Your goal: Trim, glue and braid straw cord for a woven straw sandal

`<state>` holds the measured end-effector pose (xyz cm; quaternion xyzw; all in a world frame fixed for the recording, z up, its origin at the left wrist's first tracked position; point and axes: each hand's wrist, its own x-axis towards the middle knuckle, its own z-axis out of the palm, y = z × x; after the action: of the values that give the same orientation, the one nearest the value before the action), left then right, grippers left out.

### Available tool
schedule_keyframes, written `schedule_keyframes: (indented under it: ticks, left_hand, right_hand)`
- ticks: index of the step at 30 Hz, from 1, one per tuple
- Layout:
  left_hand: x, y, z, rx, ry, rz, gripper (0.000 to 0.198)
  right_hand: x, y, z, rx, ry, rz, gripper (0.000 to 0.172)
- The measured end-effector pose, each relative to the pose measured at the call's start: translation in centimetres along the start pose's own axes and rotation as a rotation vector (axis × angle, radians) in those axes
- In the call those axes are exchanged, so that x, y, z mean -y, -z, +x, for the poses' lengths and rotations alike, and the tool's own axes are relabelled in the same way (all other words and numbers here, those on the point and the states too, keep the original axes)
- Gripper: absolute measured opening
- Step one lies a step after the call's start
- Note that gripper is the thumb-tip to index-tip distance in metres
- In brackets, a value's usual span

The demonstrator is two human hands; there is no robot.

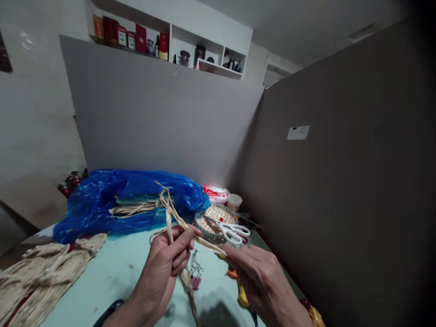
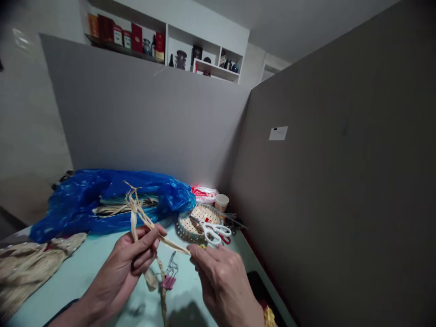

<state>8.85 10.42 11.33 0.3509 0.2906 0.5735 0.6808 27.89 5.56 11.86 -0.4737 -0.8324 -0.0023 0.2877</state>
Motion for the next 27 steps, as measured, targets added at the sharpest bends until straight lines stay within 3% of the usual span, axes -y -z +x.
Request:
schedule_keyframes:
  ticks: [4, 10, 13, 17, 21, 27]
  left_hand:
    - [-0.4, 1.6, 0.3, -0.055, 0.009, -0.020, 0.028]
    - [-0.4, 4.9, 1.0, -0.300, -0.078, -0.108, 0.015]
    - [-1.0, 7.0, 1.5, -0.409, -0.112, -0.154, 0.011]
    - [-2.4, 9.1, 2.5, -0.435, -0.183, -0.195, 0.016]
    - [-3.2, 10.2, 3.6, -0.472, -0.224, -0.180, 0.020]
    - [-2.4, 11.9, 5.5, -0.563, -0.162, -0.116, 0.029]
  right_hand:
    - [0.7, -0.8, 0.4, 0.087, 0.115, -0.037, 0.028]
    - [2.0, -4.0, 3.1, 0.260, 0.033, 0.125, 0.026]
    - [2.6, -5.1, 5.9, 0.315, 0.080, 0.176, 0.034]
    - [2.6, -6.9, 12.2, 0.274, 0.080, 0.142, 0.054]
    - [3.4, -11.5, 18.7, 0.291, 0.127, -0.013, 0.023]
    - [5.5, -20.1, 23.9, 0.360, 0.232, -0.198, 0.029]
